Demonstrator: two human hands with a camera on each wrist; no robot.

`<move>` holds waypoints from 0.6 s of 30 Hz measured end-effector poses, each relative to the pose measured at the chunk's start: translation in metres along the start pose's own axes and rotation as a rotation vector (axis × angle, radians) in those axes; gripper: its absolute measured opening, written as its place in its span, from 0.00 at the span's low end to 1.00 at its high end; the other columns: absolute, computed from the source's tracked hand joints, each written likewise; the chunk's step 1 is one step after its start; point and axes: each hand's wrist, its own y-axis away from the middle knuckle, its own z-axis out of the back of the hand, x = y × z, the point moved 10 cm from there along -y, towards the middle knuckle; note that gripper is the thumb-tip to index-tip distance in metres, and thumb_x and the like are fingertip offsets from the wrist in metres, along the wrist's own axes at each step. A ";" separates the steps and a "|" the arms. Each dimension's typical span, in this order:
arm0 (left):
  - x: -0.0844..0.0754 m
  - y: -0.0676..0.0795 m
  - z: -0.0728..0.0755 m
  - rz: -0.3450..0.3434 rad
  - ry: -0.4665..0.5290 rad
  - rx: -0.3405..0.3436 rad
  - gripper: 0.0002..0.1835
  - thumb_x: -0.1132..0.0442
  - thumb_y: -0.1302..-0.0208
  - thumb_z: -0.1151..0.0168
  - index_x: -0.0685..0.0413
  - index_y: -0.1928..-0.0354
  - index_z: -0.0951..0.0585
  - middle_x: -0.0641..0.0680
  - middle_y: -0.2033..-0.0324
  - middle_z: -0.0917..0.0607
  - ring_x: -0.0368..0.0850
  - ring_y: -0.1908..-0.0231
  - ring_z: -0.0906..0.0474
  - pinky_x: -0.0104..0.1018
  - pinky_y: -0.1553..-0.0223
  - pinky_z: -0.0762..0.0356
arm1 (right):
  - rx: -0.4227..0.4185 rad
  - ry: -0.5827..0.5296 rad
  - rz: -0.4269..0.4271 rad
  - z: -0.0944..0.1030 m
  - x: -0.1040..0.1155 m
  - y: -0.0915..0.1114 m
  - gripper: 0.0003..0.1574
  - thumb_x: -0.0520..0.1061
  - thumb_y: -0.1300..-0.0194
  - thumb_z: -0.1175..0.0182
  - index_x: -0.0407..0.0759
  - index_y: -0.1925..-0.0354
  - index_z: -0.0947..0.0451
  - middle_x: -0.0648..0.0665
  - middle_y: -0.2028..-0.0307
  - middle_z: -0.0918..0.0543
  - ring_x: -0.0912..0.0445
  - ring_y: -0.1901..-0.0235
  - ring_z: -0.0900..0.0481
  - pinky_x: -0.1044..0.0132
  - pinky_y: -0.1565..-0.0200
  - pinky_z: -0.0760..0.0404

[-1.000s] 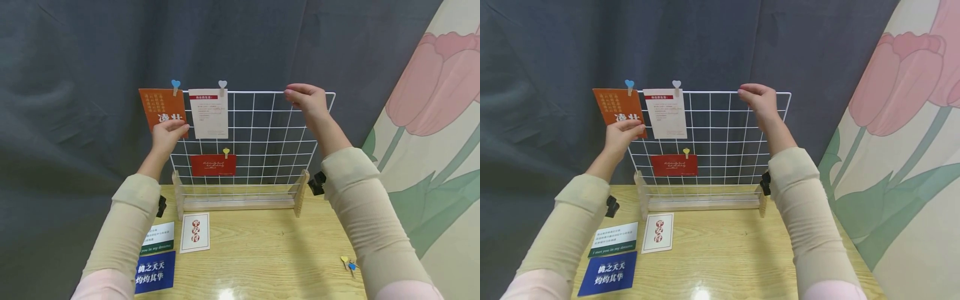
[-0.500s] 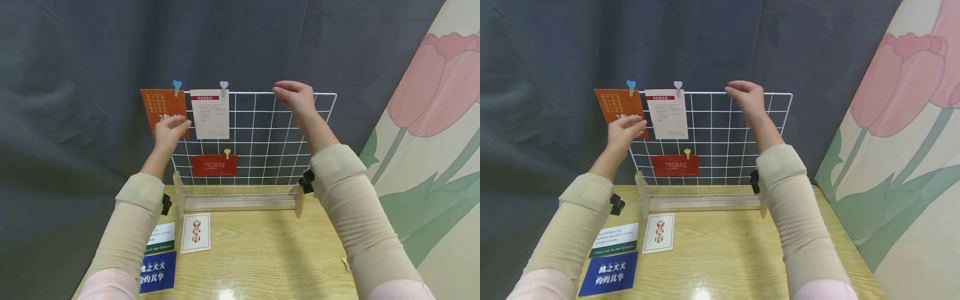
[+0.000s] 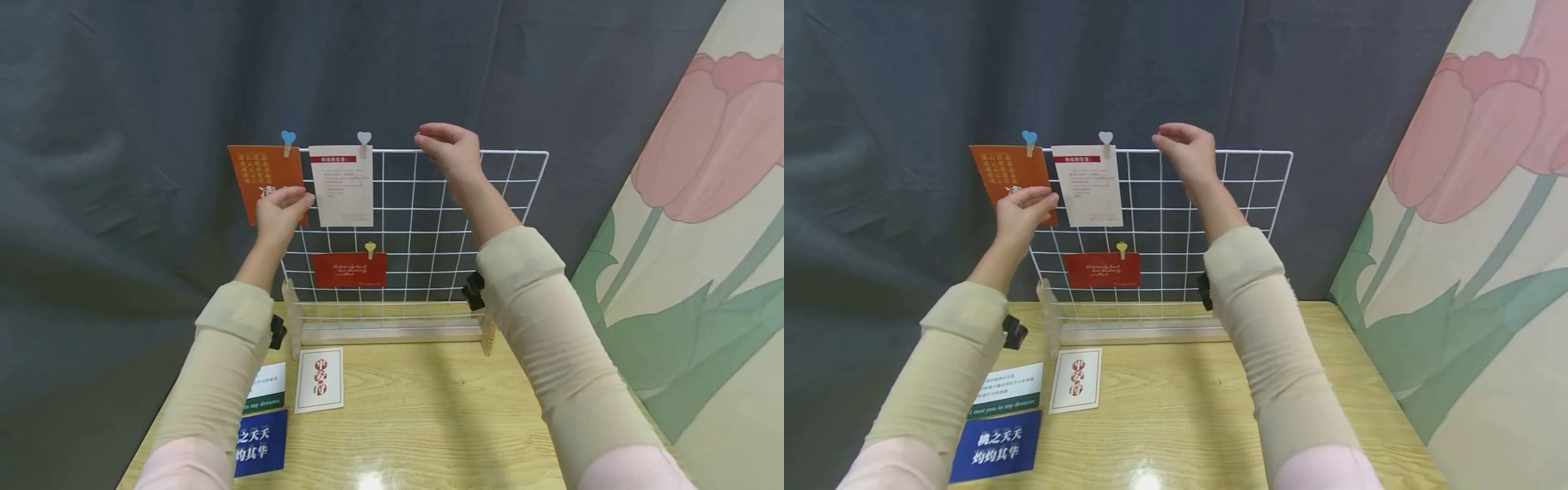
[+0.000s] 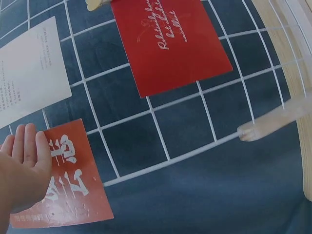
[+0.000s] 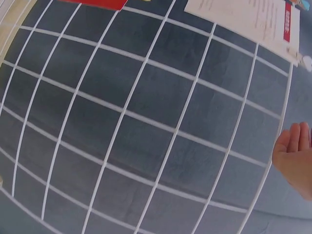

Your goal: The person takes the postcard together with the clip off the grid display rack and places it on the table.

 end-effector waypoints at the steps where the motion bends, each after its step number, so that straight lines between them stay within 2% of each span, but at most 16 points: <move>1: 0.000 0.000 0.000 -0.009 0.002 -0.006 0.17 0.60 0.48 0.38 0.61 0.56 0.22 0.56 0.59 0.21 0.44 0.60 0.25 0.33 0.59 0.28 | 0.004 0.008 0.003 -0.004 0.000 -0.001 0.17 0.36 0.46 0.41 0.32 0.56 0.26 0.43 0.61 0.24 0.55 0.58 0.28 0.67 0.55 0.30; 2: 0.000 0.001 0.001 -0.017 0.006 -0.008 0.17 0.60 0.48 0.38 0.61 0.57 0.22 0.56 0.59 0.21 0.43 0.60 0.25 0.32 0.60 0.28 | 0.010 0.016 0.008 -0.008 0.000 -0.001 0.17 0.36 0.46 0.41 0.33 0.56 0.26 0.43 0.60 0.24 0.54 0.58 0.28 0.68 0.55 0.30; 3: -0.014 0.012 0.001 -0.005 -0.006 -0.015 0.16 0.63 0.47 0.39 0.64 0.56 0.23 0.58 0.59 0.21 0.44 0.59 0.25 0.33 0.58 0.28 | 0.016 0.023 0.011 -0.012 0.000 -0.002 0.17 0.36 0.46 0.42 0.33 0.56 0.26 0.42 0.59 0.24 0.54 0.57 0.29 0.68 0.54 0.30; 11: -0.013 0.013 0.001 -0.027 0.050 -0.046 0.16 0.65 0.47 0.40 0.65 0.56 0.24 0.58 0.59 0.21 0.44 0.58 0.26 0.34 0.58 0.28 | 0.044 0.080 0.034 -0.033 0.002 -0.004 0.18 0.37 0.45 0.42 0.34 0.55 0.27 0.43 0.58 0.25 0.55 0.57 0.29 0.70 0.55 0.30; 18: -0.017 0.013 -0.004 -0.039 0.041 -0.052 0.16 0.67 0.47 0.40 0.67 0.56 0.24 0.60 0.58 0.22 0.44 0.58 0.26 0.33 0.57 0.28 | 0.062 0.113 0.046 -0.047 0.004 -0.002 0.18 0.38 0.44 0.43 0.35 0.53 0.27 0.43 0.56 0.25 0.56 0.56 0.29 0.73 0.54 0.31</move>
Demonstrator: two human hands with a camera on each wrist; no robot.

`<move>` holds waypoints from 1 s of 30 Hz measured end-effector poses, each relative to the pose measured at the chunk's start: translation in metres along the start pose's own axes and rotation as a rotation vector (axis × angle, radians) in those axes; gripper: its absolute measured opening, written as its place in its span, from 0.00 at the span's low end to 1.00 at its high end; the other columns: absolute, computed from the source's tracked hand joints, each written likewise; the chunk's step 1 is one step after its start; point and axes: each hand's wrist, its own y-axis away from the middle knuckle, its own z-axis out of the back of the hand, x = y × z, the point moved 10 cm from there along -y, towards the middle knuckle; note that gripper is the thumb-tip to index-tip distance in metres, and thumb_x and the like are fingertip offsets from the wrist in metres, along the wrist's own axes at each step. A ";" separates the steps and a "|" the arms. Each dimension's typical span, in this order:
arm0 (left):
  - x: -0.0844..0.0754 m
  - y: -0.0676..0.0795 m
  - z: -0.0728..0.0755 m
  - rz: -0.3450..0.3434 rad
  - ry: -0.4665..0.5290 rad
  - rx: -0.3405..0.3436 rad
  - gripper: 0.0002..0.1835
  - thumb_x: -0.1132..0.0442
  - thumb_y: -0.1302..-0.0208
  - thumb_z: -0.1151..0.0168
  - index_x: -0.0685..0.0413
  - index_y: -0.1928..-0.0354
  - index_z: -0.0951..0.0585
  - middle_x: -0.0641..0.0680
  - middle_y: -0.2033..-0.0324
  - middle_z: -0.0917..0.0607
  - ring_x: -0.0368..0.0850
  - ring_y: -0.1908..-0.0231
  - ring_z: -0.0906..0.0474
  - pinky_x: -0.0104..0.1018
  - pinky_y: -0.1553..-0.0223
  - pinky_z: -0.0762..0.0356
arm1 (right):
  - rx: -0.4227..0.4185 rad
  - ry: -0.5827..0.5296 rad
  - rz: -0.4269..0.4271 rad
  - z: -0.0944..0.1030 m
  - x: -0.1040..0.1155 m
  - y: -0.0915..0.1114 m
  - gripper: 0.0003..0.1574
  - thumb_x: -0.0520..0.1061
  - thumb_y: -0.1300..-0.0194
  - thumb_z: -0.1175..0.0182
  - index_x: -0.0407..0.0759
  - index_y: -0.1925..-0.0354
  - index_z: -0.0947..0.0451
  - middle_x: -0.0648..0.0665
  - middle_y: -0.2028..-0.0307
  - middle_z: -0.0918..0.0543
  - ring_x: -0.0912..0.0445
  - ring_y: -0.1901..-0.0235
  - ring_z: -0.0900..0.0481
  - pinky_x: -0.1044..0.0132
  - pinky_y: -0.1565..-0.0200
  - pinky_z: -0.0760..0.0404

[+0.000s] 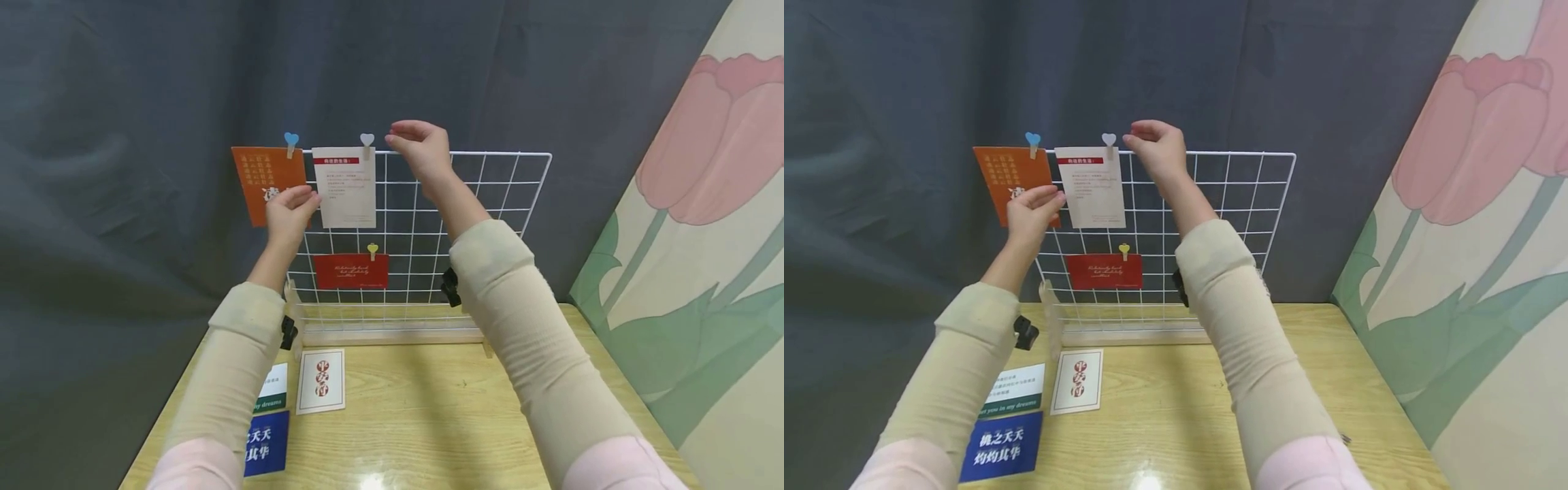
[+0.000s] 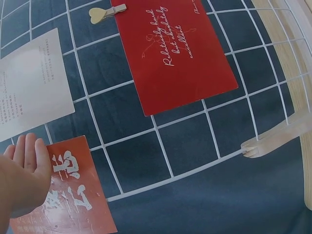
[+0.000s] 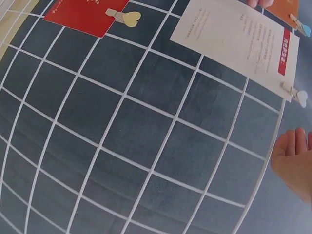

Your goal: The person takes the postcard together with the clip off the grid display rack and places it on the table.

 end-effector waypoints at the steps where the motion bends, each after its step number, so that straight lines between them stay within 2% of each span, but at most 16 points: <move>1: 0.000 0.000 -0.001 0.004 -0.007 0.000 0.16 0.67 0.47 0.40 0.66 0.55 0.24 0.59 0.58 0.22 0.44 0.57 0.26 0.33 0.57 0.28 | 0.004 0.010 0.007 -0.003 0.000 -0.001 0.19 0.38 0.44 0.43 0.36 0.53 0.28 0.44 0.55 0.26 0.56 0.55 0.30 0.73 0.53 0.32; 5: -0.001 -0.002 -0.004 0.006 -0.006 -0.004 0.17 0.66 0.46 0.40 0.65 0.54 0.25 0.60 0.57 0.22 0.45 0.56 0.27 0.33 0.56 0.29 | 0.020 0.001 0.015 -0.010 -0.018 -0.023 0.21 0.40 0.45 0.42 0.40 0.51 0.28 0.46 0.53 0.26 0.58 0.54 0.30 0.72 0.52 0.32; 9: -0.005 -0.001 -0.008 0.007 0.005 0.000 0.18 0.67 0.47 0.40 0.66 0.52 0.26 0.60 0.55 0.23 0.45 0.54 0.28 0.31 0.55 0.30 | 0.027 -0.019 0.023 -0.016 -0.058 -0.062 0.22 0.45 0.48 0.38 0.48 0.52 0.27 0.50 0.54 0.26 0.60 0.55 0.30 0.72 0.53 0.32; 12: -0.008 0.000 -0.009 0.000 -0.029 -0.002 0.19 0.67 0.46 0.41 0.65 0.51 0.27 0.58 0.55 0.23 0.43 0.54 0.28 0.29 0.55 0.30 | 0.026 0.002 0.043 -0.021 -0.078 -0.083 0.23 0.46 0.49 0.37 0.51 0.52 0.27 0.52 0.54 0.27 0.61 0.55 0.30 0.70 0.53 0.31; 16: -0.009 0.000 -0.009 0.012 -0.078 -0.014 0.18 0.65 0.45 0.41 0.62 0.51 0.26 0.56 0.54 0.24 0.42 0.53 0.29 0.29 0.55 0.31 | 0.034 0.023 0.035 -0.029 -0.093 -0.097 0.24 0.47 0.49 0.37 0.54 0.51 0.28 0.54 0.53 0.28 0.62 0.54 0.31 0.69 0.52 0.32; 20: -0.006 -0.003 -0.007 0.031 -0.103 -0.029 0.19 0.61 0.45 0.41 0.59 0.50 0.26 0.54 0.53 0.24 0.41 0.52 0.30 0.30 0.53 0.32 | 0.029 0.057 0.027 -0.035 -0.089 -0.097 0.24 0.48 0.48 0.39 0.54 0.51 0.29 0.53 0.54 0.28 0.62 0.55 0.31 0.69 0.52 0.32; 23: 0.014 -0.016 -0.007 0.047 -0.075 -0.043 0.20 0.59 0.48 0.38 0.56 0.51 0.25 0.52 0.54 0.23 0.41 0.52 0.29 0.30 0.54 0.31 | 0.027 0.091 0.005 -0.038 -0.075 -0.082 0.23 0.48 0.46 0.40 0.52 0.49 0.29 0.53 0.54 0.28 0.61 0.55 0.31 0.69 0.53 0.32; 25: 0.018 -0.019 -0.008 0.052 -0.091 -0.039 0.20 0.59 0.48 0.38 0.56 0.52 0.24 0.52 0.55 0.23 0.41 0.53 0.29 0.29 0.54 0.31 | 0.034 0.105 -0.022 -0.040 -0.064 -0.068 0.23 0.47 0.44 0.42 0.51 0.48 0.30 0.52 0.54 0.28 0.61 0.56 0.31 0.71 0.54 0.31; 27: 0.021 -0.020 -0.009 0.054 -0.109 -0.036 0.19 0.59 0.48 0.38 0.56 0.53 0.24 0.52 0.55 0.22 0.41 0.54 0.28 0.30 0.55 0.30 | 0.038 0.127 -0.043 -0.041 -0.053 -0.054 0.23 0.45 0.43 0.43 0.48 0.47 0.31 0.51 0.53 0.28 0.60 0.56 0.30 0.72 0.54 0.31; 29: 0.013 -0.016 -0.010 0.048 -0.156 -0.031 0.18 0.60 0.46 0.40 0.57 0.53 0.24 0.52 0.56 0.22 0.41 0.55 0.28 0.30 0.55 0.30 | 0.037 0.146 -0.057 -0.042 -0.047 -0.050 0.23 0.44 0.42 0.44 0.47 0.47 0.31 0.49 0.53 0.28 0.60 0.56 0.30 0.73 0.55 0.30; 30: 0.014 -0.017 -0.011 0.048 -0.161 -0.030 0.17 0.60 0.46 0.40 0.57 0.53 0.24 0.52 0.56 0.22 0.41 0.55 0.28 0.31 0.55 0.30 | 0.033 0.160 -0.060 -0.042 -0.048 -0.050 0.23 0.44 0.42 0.45 0.47 0.46 0.31 0.49 0.53 0.28 0.60 0.56 0.30 0.73 0.55 0.30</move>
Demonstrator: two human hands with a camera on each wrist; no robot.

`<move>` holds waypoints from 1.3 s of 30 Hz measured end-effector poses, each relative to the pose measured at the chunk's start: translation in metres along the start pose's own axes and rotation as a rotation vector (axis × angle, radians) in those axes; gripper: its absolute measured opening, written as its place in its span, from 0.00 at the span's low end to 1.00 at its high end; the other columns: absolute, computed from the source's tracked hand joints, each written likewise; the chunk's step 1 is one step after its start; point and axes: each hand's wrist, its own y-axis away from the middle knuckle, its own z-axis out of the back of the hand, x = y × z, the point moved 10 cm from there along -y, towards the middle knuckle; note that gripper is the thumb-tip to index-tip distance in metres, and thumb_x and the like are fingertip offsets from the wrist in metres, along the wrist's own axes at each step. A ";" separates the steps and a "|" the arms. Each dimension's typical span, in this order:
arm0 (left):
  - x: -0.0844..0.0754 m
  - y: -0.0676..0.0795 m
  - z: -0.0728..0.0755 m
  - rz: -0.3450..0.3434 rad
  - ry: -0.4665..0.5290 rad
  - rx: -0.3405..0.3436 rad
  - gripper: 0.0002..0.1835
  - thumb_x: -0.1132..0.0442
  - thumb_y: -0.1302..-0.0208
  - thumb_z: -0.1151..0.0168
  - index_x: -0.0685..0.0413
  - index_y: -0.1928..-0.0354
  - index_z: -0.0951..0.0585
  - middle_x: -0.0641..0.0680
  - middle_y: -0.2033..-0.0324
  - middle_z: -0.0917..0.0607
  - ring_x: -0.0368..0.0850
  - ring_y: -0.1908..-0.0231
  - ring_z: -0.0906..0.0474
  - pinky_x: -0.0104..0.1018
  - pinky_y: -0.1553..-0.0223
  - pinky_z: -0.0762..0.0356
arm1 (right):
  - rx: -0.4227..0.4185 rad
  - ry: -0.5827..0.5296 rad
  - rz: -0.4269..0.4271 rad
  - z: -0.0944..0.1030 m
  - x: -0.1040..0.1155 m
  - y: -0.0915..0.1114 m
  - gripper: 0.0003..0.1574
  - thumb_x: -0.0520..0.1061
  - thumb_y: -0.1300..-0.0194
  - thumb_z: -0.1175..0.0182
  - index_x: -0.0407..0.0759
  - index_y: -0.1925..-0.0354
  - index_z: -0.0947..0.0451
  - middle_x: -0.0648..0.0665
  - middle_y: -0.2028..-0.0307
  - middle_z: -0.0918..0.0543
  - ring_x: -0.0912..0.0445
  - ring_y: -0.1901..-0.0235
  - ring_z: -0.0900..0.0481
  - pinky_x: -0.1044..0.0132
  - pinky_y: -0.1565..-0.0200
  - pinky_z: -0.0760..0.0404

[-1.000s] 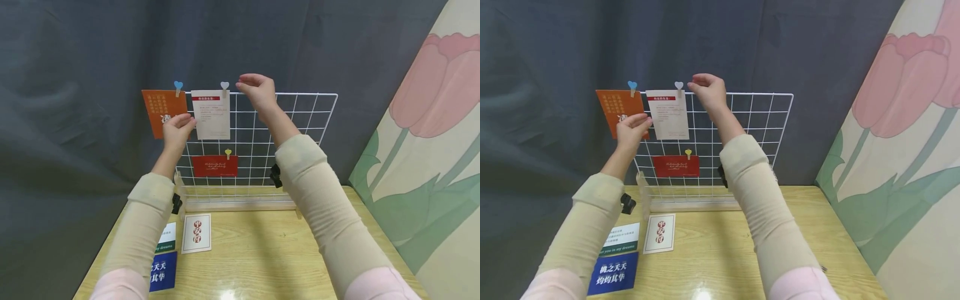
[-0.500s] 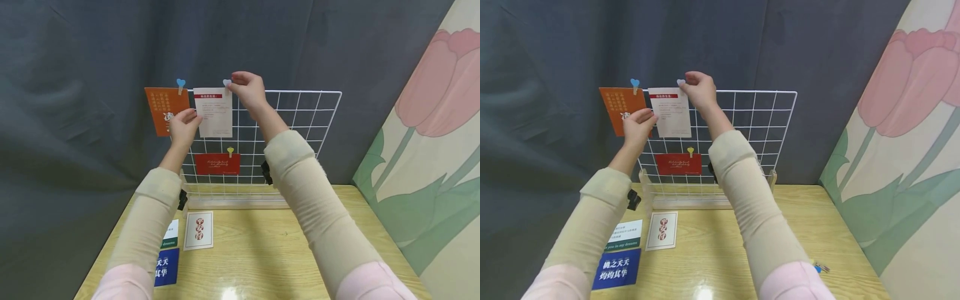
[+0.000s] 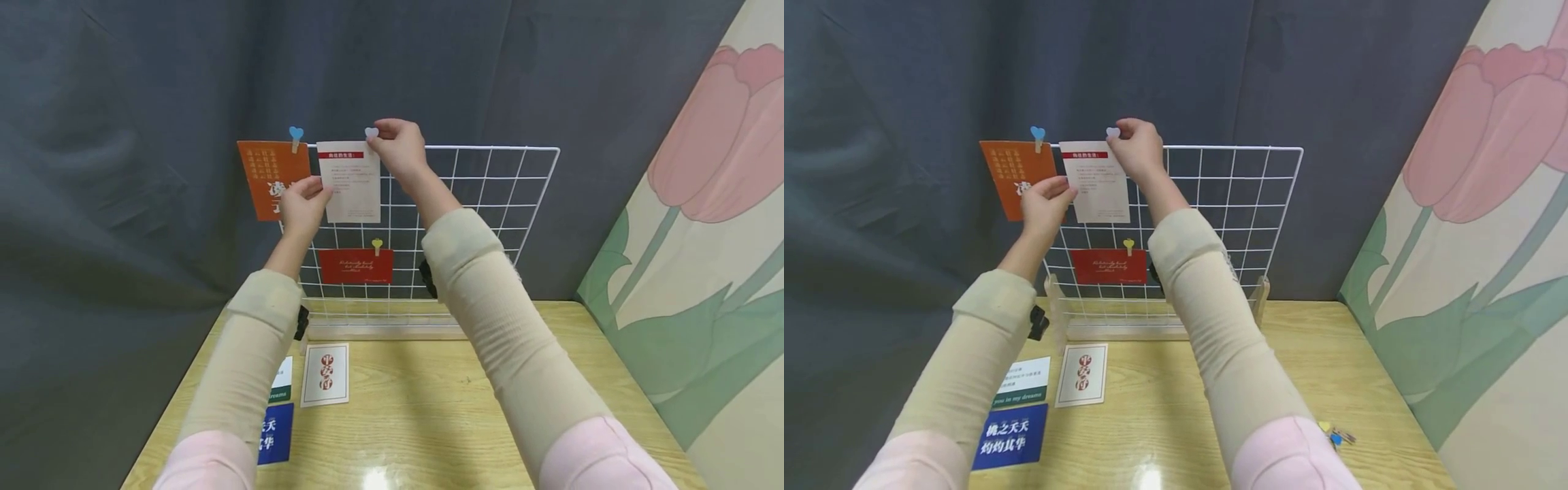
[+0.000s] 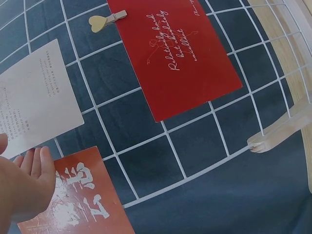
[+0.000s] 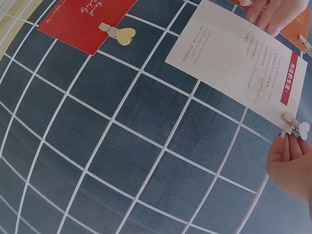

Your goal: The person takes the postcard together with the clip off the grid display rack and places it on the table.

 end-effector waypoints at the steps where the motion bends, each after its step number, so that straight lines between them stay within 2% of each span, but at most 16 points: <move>1: 0.007 -0.005 -0.002 0.004 0.011 -0.002 0.18 0.60 0.47 0.39 0.56 0.53 0.24 0.52 0.56 0.22 0.41 0.55 0.28 0.31 0.56 0.30 | -0.008 0.017 0.000 0.000 -0.002 -0.003 0.23 0.44 0.42 0.45 0.47 0.47 0.31 0.49 0.54 0.28 0.60 0.56 0.30 0.73 0.56 0.30; 5: 0.031 -0.020 -0.007 0.040 0.056 0.001 0.19 0.57 0.49 0.37 0.51 0.53 0.23 0.50 0.56 0.22 0.41 0.54 0.28 0.31 0.56 0.30 | -0.062 0.091 0.010 -0.002 -0.023 -0.028 0.21 0.48 0.42 0.45 0.52 0.48 0.30 0.52 0.55 0.27 0.61 0.58 0.29 0.73 0.58 0.29; 6: 0.031 -0.020 -0.008 0.046 0.051 0.001 0.19 0.57 0.49 0.38 0.51 0.53 0.23 0.50 0.56 0.22 0.41 0.54 0.28 0.31 0.56 0.29 | -0.081 0.108 0.012 -0.002 -0.029 -0.034 0.21 0.49 0.42 0.45 0.54 0.48 0.29 0.53 0.56 0.27 0.62 0.58 0.29 0.73 0.58 0.29; 9: 0.012 -0.005 -0.003 0.045 -0.017 -0.014 0.16 0.58 0.45 0.41 0.53 0.53 0.23 0.51 0.57 0.22 0.42 0.56 0.28 0.32 0.57 0.29 | -0.130 0.119 0.012 -0.001 -0.041 -0.046 0.19 0.52 0.43 0.45 0.57 0.51 0.27 0.54 0.57 0.26 0.62 0.59 0.30 0.70 0.58 0.29; 12: -0.015 0.013 0.003 0.028 -0.074 -0.020 0.14 0.61 0.43 0.43 0.57 0.54 0.23 0.53 0.58 0.22 0.43 0.57 0.27 0.32 0.58 0.28 | -0.167 0.098 0.002 0.002 -0.043 -0.046 0.17 0.54 0.44 0.44 0.58 0.54 0.24 0.54 0.59 0.26 0.61 0.59 0.31 0.67 0.58 0.29; 14: -0.020 0.017 0.006 0.018 -0.079 -0.035 0.13 0.63 0.43 0.44 0.59 0.56 0.23 0.54 0.59 0.21 0.43 0.58 0.27 0.32 0.59 0.28 | -0.187 0.089 -0.002 0.003 -0.042 -0.044 0.15 0.54 0.45 0.43 0.58 0.57 0.23 0.54 0.60 0.25 0.61 0.60 0.31 0.66 0.59 0.29; 19: -0.019 0.017 0.010 0.020 -0.097 -0.085 0.11 0.64 0.43 0.43 0.59 0.59 0.21 0.53 0.62 0.20 0.43 0.61 0.26 0.35 0.62 0.27 | -0.226 0.081 -0.012 0.005 -0.043 -0.044 0.13 0.55 0.47 0.42 0.56 0.61 0.21 0.54 0.63 0.25 0.60 0.61 0.30 0.66 0.62 0.28; 24: -0.020 0.017 0.010 0.021 -0.116 -0.078 0.12 0.62 0.43 0.44 0.59 0.58 0.22 0.53 0.61 0.21 0.42 0.60 0.27 0.31 0.62 0.27 | -0.250 0.089 -0.008 0.007 -0.044 -0.045 0.13 0.57 0.48 0.41 0.57 0.63 0.21 0.55 0.64 0.25 0.60 0.62 0.31 0.65 0.63 0.28; 35: -0.023 0.017 0.010 0.022 -0.117 -0.079 0.11 0.63 0.44 0.43 0.61 0.61 0.20 0.55 0.64 0.20 0.43 0.63 0.26 0.31 0.64 0.26 | -0.268 0.029 -0.015 0.012 -0.045 -0.045 0.10 0.54 0.50 0.39 0.54 0.67 0.20 0.53 0.66 0.25 0.59 0.62 0.31 0.65 0.66 0.28; 38: -0.020 0.016 0.009 0.039 -0.101 -0.082 0.11 0.63 0.44 0.42 0.62 0.61 0.20 0.55 0.64 0.20 0.44 0.63 0.25 0.31 0.64 0.26 | -0.273 0.019 -0.018 0.013 -0.047 -0.046 0.09 0.53 0.49 0.39 0.54 0.68 0.20 0.53 0.66 0.25 0.59 0.62 0.31 0.65 0.67 0.28; 39: -0.014 0.012 0.008 0.047 -0.077 -0.084 0.11 0.63 0.45 0.41 0.61 0.62 0.19 0.55 0.64 0.20 0.43 0.64 0.25 0.31 0.65 0.25 | -0.276 0.018 -0.018 0.014 -0.048 -0.046 0.09 0.53 0.49 0.39 0.54 0.68 0.20 0.53 0.66 0.25 0.59 0.62 0.31 0.65 0.67 0.28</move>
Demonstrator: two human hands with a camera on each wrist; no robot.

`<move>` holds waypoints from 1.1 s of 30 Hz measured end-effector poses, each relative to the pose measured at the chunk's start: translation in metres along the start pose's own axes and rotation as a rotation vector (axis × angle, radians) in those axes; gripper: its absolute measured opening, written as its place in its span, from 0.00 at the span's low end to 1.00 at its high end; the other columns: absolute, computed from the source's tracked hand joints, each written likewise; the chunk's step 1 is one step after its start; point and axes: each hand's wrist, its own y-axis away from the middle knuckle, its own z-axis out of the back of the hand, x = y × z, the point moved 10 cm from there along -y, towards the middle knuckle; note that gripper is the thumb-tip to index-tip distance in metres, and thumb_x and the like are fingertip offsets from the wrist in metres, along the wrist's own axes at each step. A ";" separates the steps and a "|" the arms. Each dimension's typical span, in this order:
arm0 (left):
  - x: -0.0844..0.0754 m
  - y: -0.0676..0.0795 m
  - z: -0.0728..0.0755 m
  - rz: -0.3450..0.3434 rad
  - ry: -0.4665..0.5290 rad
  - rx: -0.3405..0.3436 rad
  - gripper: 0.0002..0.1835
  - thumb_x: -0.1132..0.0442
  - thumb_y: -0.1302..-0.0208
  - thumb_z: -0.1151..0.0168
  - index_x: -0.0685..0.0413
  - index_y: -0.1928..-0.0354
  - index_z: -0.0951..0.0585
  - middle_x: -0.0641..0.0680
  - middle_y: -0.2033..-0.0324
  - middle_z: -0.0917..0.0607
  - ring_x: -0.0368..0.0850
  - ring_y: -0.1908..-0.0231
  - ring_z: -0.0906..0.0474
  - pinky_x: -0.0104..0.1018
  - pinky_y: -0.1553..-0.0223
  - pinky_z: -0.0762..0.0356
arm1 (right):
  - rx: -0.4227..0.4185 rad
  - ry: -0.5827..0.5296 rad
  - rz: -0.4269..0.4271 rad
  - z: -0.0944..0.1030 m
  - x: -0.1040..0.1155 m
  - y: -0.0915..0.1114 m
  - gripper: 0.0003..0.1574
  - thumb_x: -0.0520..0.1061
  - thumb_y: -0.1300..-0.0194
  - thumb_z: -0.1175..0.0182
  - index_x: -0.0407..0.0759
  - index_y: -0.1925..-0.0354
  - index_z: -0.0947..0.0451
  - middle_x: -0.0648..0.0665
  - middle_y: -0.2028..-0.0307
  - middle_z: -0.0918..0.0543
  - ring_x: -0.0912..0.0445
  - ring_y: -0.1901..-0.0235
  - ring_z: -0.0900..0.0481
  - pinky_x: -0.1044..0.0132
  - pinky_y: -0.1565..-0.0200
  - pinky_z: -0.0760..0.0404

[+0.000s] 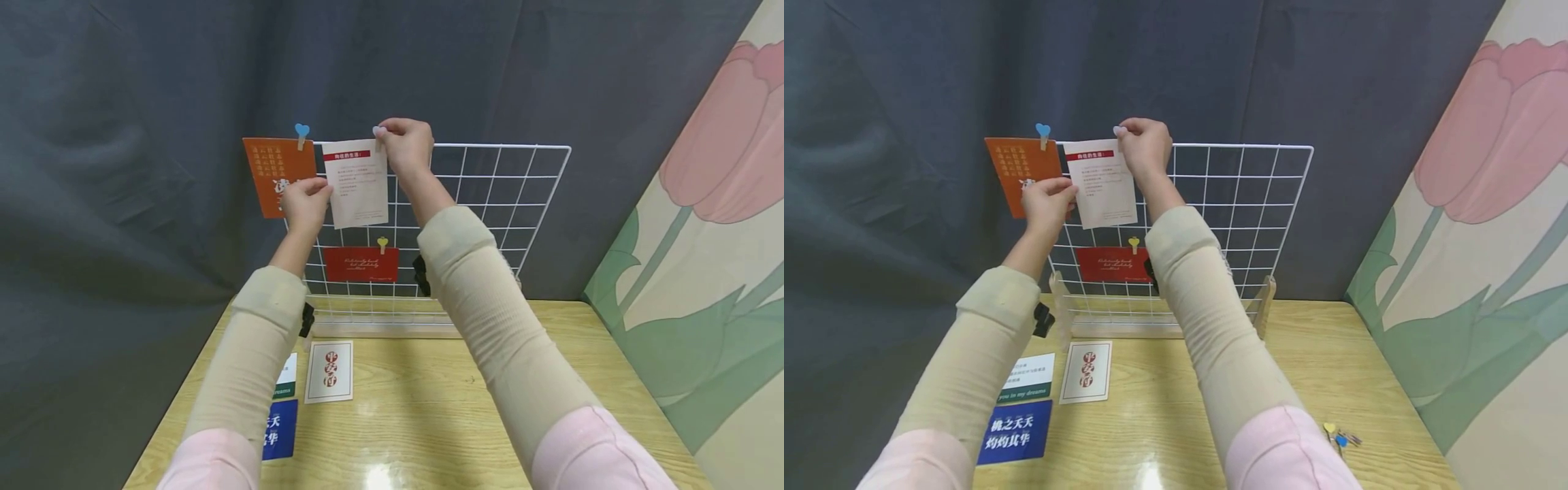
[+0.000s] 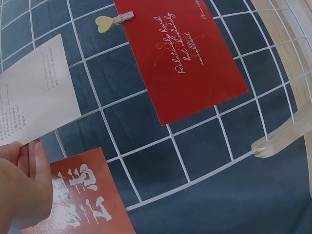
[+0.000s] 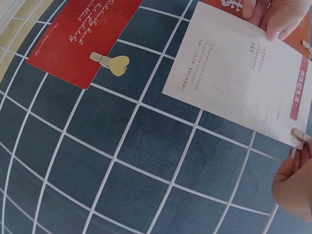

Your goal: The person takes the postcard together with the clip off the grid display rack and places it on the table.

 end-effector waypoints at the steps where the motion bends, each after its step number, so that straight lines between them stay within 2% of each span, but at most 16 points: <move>1: 0.006 -0.004 -0.002 0.010 0.018 0.001 0.11 0.63 0.46 0.40 0.60 0.62 0.19 0.54 0.64 0.20 0.43 0.65 0.24 0.32 0.66 0.24 | -0.003 0.000 0.000 0.000 0.000 0.000 0.09 0.53 0.49 0.39 0.54 0.68 0.20 0.53 0.66 0.25 0.59 0.62 0.31 0.65 0.67 0.28; 6: 0.022 -0.016 -0.008 0.041 0.063 0.012 0.12 0.60 0.49 0.38 0.56 0.62 0.18 0.52 0.63 0.20 0.43 0.67 0.23 0.36 0.70 0.23 | -0.022 -0.032 -0.011 0.004 0.001 0.004 0.06 0.51 0.49 0.38 0.53 0.70 0.19 0.53 0.68 0.24 0.60 0.63 0.31 0.65 0.67 0.29; 8: 0.018 -0.014 -0.007 0.048 0.058 0.030 0.11 0.61 0.48 0.39 0.56 0.62 0.18 0.53 0.64 0.20 0.44 0.67 0.23 0.36 0.70 0.23 | -0.034 -0.066 -0.018 0.007 0.002 0.005 0.05 0.49 0.49 0.38 0.52 0.71 0.19 0.52 0.68 0.24 0.59 0.64 0.31 0.65 0.68 0.29; 12: 0.025 -0.020 -0.010 0.047 0.070 0.047 0.11 0.61 0.48 0.38 0.57 0.62 0.18 0.53 0.64 0.20 0.44 0.68 0.23 0.35 0.71 0.23 | -0.047 -0.130 -0.036 0.010 0.002 0.004 0.04 0.47 0.49 0.37 0.50 0.72 0.19 0.51 0.68 0.23 0.59 0.64 0.31 0.65 0.67 0.29; 14: 0.023 -0.018 -0.010 0.048 0.053 0.054 0.11 0.61 0.48 0.38 0.57 0.62 0.18 0.53 0.65 0.20 0.44 0.68 0.23 0.36 0.69 0.23 | -0.049 -0.157 -0.048 0.011 0.002 0.005 0.03 0.46 0.49 0.37 0.49 0.73 0.19 0.51 0.68 0.23 0.59 0.63 0.31 0.65 0.67 0.28; 16: 0.031 -0.022 -0.013 0.041 0.042 0.044 0.12 0.59 0.49 0.37 0.55 0.62 0.18 0.52 0.64 0.19 0.42 0.68 0.23 0.39 0.73 0.23 | -0.050 -0.174 -0.059 0.013 0.004 0.009 0.03 0.46 0.49 0.37 0.49 0.72 0.19 0.51 0.68 0.23 0.59 0.64 0.31 0.66 0.68 0.28; 19: 0.025 -0.016 -0.010 0.043 0.006 0.044 0.11 0.60 0.47 0.39 0.56 0.62 0.18 0.52 0.64 0.19 0.43 0.68 0.23 0.39 0.72 0.23 | -0.040 -0.194 -0.086 0.023 0.019 0.029 0.03 0.44 0.49 0.38 0.48 0.72 0.19 0.52 0.67 0.24 0.60 0.64 0.31 0.71 0.72 0.28; 23: 0.012 -0.003 -0.005 0.030 0.022 0.040 0.10 0.65 0.47 0.40 0.61 0.63 0.19 0.54 0.65 0.19 0.44 0.70 0.23 0.31 0.68 0.24 | -0.017 -0.193 -0.091 0.039 0.053 0.066 0.05 0.41 0.46 0.41 0.44 0.69 0.19 0.50 0.66 0.24 0.59 0.62 0.31 0.72 0.70 0.29; 25: 0.008 0.000 -0.002 0.020 0.033 0.032 0.09 0.66 0.47 0.40 0.62 0.63 0.19 0.55 0.66 0.19 0.43 0.71 0.23 0.30 0.69 0.24 | -0.011 -0.196 -0.090 0.043 0.061 0.075 0.05 0.40 0.45 0.41 0.43 0.68 0.20 0.49 0.65 0.24 0.59 0.61 0.32 0.70 0.67 0.28; 30: 0.002 0.007 0.000 0.018 0.038 0.046 0.10 0.67 0.46 0.41 0.64 0.62 0.20 0.58 0.65 0.19 0.46 0.70 0.23 0.30 0.67 0.24 | 0.014 -0.207 -0.091 0.034 0.054 0.067 0.05 0.42 0.45 0.41 0.45 0.68 0.19 0.50 0.65 0.24 0.60 0.62 0.32 0.69 0.66 0.28; 33: 0.004 0.008 -0.001 0.033 0.052 0.063 0.10 0.67 0.46 0.41 0.64 0.61 0.20 0.58 0.64 0.19 0.46 0.70 0.24 0.30 0.66 0.25 | 0.036 -0.205 -0.072 0.024 0.044 0.058 0.05 0.45 0.47 0.40 0.48 0.68 0.19 0.51 0.66 0.24 0.60 0.62 0.31 0.72 0.71 0.28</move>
